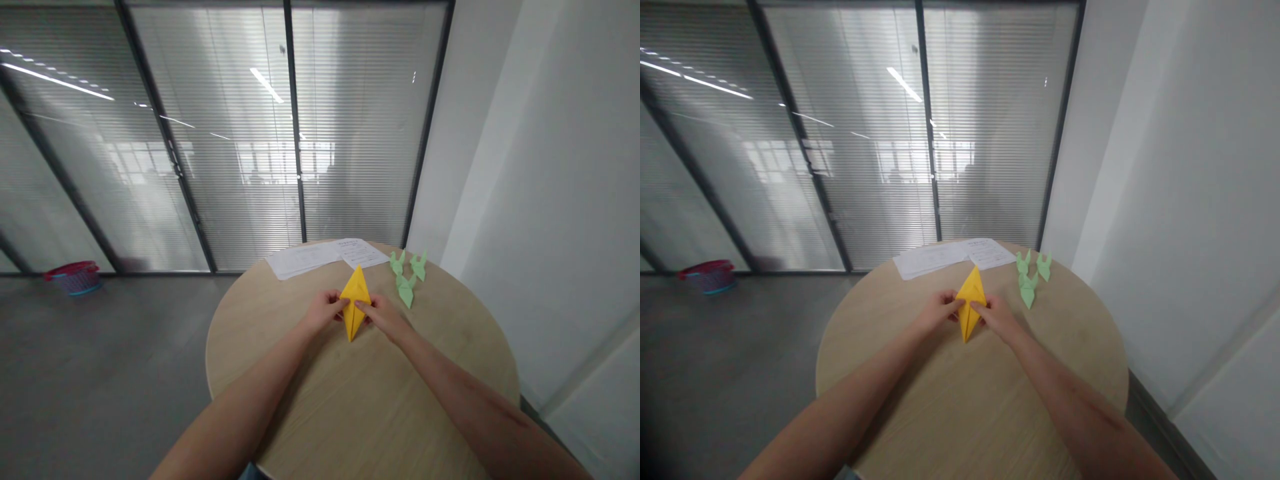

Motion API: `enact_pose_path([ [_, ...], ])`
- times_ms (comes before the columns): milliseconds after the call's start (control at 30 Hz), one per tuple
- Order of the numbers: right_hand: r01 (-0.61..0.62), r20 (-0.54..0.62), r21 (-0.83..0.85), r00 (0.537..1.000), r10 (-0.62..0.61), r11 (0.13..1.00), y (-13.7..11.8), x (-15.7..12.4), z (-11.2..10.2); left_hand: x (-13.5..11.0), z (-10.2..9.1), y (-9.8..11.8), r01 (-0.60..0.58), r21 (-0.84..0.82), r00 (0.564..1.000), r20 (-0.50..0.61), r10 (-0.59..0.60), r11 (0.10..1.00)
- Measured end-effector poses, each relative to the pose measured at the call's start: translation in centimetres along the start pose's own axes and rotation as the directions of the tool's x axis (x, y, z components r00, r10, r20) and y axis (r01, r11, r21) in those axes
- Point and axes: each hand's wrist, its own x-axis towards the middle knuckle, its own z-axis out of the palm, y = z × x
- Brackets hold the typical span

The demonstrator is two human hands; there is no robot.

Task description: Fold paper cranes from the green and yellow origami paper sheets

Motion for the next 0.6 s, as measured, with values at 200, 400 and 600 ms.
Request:
enact_pose_path([
  [200,-0.011,-0.026,-0.012,1.000,0.011,1.000,0.26,0.12,0.05,0.01,0.05,0.10,-0.015,0.056,1.000,0.004,0.014,0.998],
  [400,-0.006,-0.082,0.059,0.997,0.011,0.998,0.56,0.27,0.07,0.08,-0.05,0.13,0.002,0.107,0.999,0.032,-0.006,0.994],
  [600,-0.005,-0.093,0.076,0.996,0.012,0.997,0.53,0.29,0.16,-0.01,-0.03,0.19,0.033,0.137,0.997,0.069,-0.042,0.990],
])
